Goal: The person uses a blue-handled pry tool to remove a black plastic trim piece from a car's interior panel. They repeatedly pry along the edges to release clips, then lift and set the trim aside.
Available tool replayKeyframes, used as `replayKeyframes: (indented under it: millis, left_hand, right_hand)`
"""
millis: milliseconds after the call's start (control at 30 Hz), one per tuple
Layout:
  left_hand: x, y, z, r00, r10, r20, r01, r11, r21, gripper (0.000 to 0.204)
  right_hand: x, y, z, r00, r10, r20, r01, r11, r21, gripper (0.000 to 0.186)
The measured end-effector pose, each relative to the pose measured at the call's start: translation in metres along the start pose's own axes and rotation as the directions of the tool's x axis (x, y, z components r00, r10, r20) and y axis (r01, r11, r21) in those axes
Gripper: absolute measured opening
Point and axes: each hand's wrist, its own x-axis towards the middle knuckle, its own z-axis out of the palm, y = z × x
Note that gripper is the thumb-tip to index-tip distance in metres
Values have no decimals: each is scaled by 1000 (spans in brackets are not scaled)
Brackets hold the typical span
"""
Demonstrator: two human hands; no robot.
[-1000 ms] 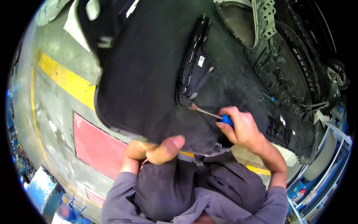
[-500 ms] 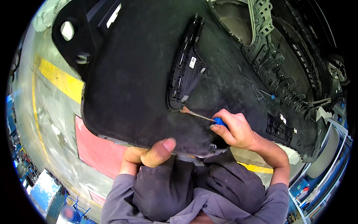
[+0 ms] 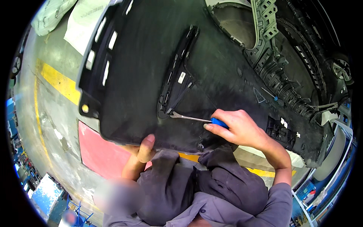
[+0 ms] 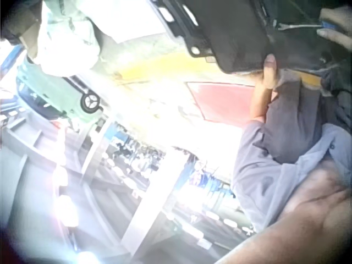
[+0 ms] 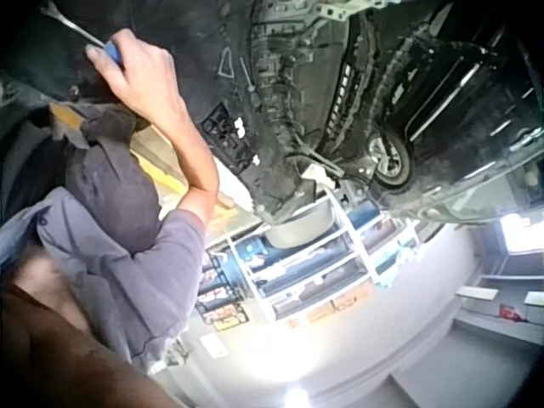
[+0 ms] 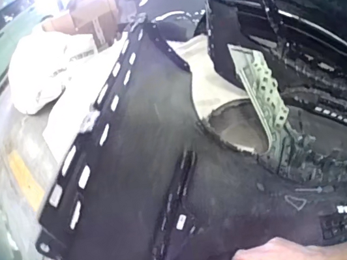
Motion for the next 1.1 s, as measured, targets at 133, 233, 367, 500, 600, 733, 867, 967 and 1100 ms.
replayKeyframes:
  millis: [133,233,367,500,600,733,867,967,1100]
  left_hand:
    - [-10,-1,-36,997,75,-22,-58,903,425,77]
    - [-28,-3,-45,952,47,-301,72,926,370,80]
    - [-14,16,-55,984,-13,-177,97,873,478,78]
    - [0,22,-83,962,-266,-66,240,702,671,91]
    - [29,39,-64,954,-283,-103,275,678,681,82]
    - [55,65,-61,985,-164,61,1,358,934,70]
    - [98,98,-15,920,388,46,-199,363,910,61]
    - [137,97,14,942,205,265,-300,165,939,45]
    - [244,35,114,927,-73,368,-345,217,913,51]
  right_hand:
    - [7,27,10,998,60,29,-60,998,-8,42]
    - [23,49,17,998,65,-16,-66,997,-32,43]
    - [45,66,25,998,60,-9,-61,997,-42,48]
    - [58,78,41,994,112,16,-112,993,-40,49]
    - [65,87,46,990,139,4,-139,989,-42,49]
    - [62,94,41,993,112,-42,-113,993,-23,48]
    - [55,98,38,988,145,-53,-146,989,-25,47]
    - [56,107,39,983,173,-68,-174,984,-20,46]
    - [54,113,26,981,182,-72,-185,982,-30,46]
